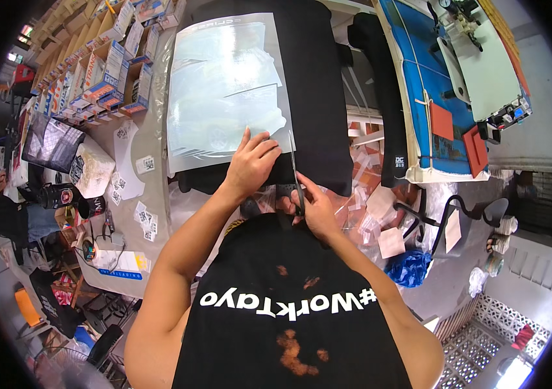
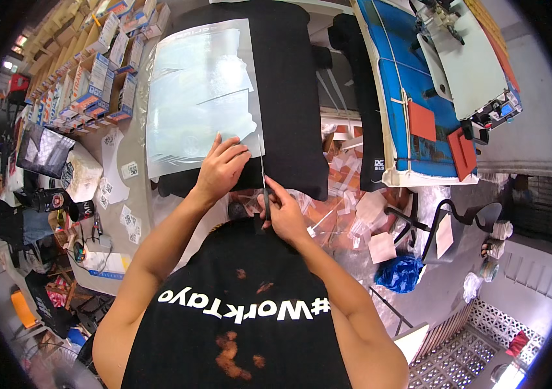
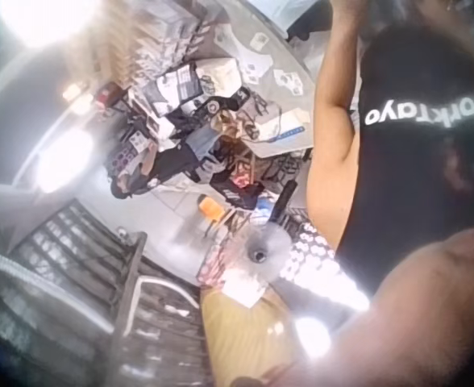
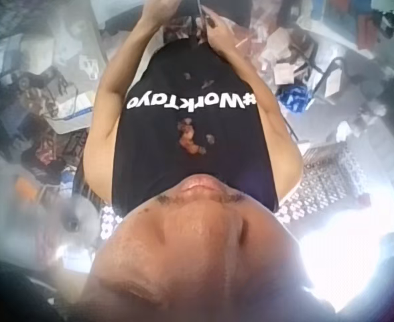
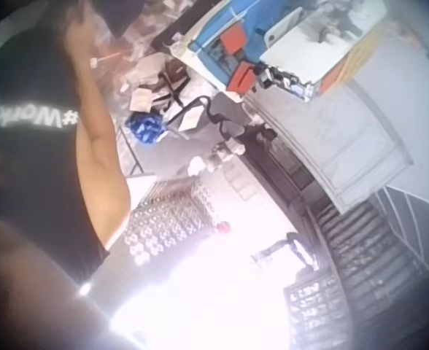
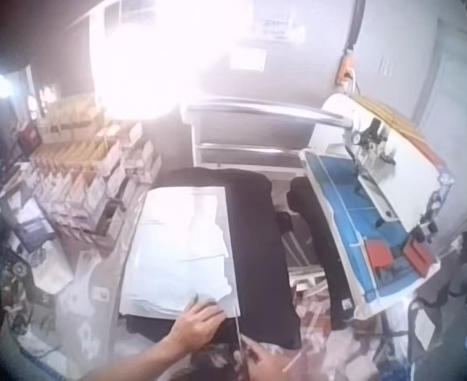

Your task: The person trims a vinyl car decal with shears, positions it onto a black t-shirt, and presses the shirt with a heat press machine before repeating the process with a different decal.

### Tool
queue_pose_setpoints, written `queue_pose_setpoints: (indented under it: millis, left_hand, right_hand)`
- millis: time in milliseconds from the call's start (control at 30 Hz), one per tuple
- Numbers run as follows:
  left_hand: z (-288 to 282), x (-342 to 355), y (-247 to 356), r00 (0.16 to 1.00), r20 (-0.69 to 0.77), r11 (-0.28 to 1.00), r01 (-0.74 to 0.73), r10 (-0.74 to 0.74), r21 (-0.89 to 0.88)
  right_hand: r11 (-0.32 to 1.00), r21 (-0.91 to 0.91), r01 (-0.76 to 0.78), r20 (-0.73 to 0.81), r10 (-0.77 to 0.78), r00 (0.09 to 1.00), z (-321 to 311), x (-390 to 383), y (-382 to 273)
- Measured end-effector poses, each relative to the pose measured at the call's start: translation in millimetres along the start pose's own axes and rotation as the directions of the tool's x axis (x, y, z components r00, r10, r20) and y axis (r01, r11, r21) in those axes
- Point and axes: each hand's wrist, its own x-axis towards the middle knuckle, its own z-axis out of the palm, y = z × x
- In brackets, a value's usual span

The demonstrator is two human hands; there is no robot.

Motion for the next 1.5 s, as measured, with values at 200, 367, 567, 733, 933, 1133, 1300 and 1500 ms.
queue_pose_setpoints:
  millis: [200, 367, 567, 733, 933, 1133, 1300, 1500]
  left_hand:
    - [8.4, 10.2, 6.7, 0.999, -0.042, 1.000, 0.013, -0.012, 0.015]
    - [6.4, 18.6, 13.4, 0.999, -0.033, 0.996, -0.041, 0.043, 0.076]
    - [-1.9, 18.1, 20.7, 0.997, -0.071, 0.995, -0.035, 0.028, -0.098]
    - [-4.7, 16.4, 21.0, 0.994, -0.104, 0.993, -0.032, 0.020, -0.112]
    - [-13.2, 18.0, 29.4, 0.989, -0.146, 0.987, -0.029, 0.005, -0.159]
    - [-28.5, 20.5, 42.9, 0.984, -0.176, 0.984, -0.020, -0.011, -0.178]
    - [-25.6, 18.0, 46.1, 0.981, -0.188, 0.983, 0.010, -0.045, -0.182]
    - [-24.3, 18.1, 50.4, 0.978, -0.196, 0.980, 0.032, -0.072, -0.198]
  right_hand:
    - [1.000, -0.005, 0.026, -0.069, -0.027, 0.997, -4.0, 1.8, -3.3]
    - [0.999, -0.040, 0.010, -0.060, -0.012, 0.998, -1.5, 0.0, -8.0]
    - [0.999, 0.036, 0.028, -0.099, -0.025, 0.995, -0.7, 28.1, -28.7]
    - [0.999, 0.018, 0.029, -0.086, -0.027, 0.996, 0.0, 27.1, -27.0]
    - [0.998, -0.017, 0.058, -0.108, -0.059, 0.992, 2.2, 29.4, -20.8]
    - [0.994, -0.003, 0.110, -0.123, -0.110, 0.986, 1.8, 62.3, -32.8]
    - [0.992, -0.064, 0.108, -0.134, -0.116, 0.984, 4.7, 62.0, -39.5]
    - [0.994, -0.027, 0.108, -0.147, -0.111, 0.983, 7.0, 66.7, -36.9]
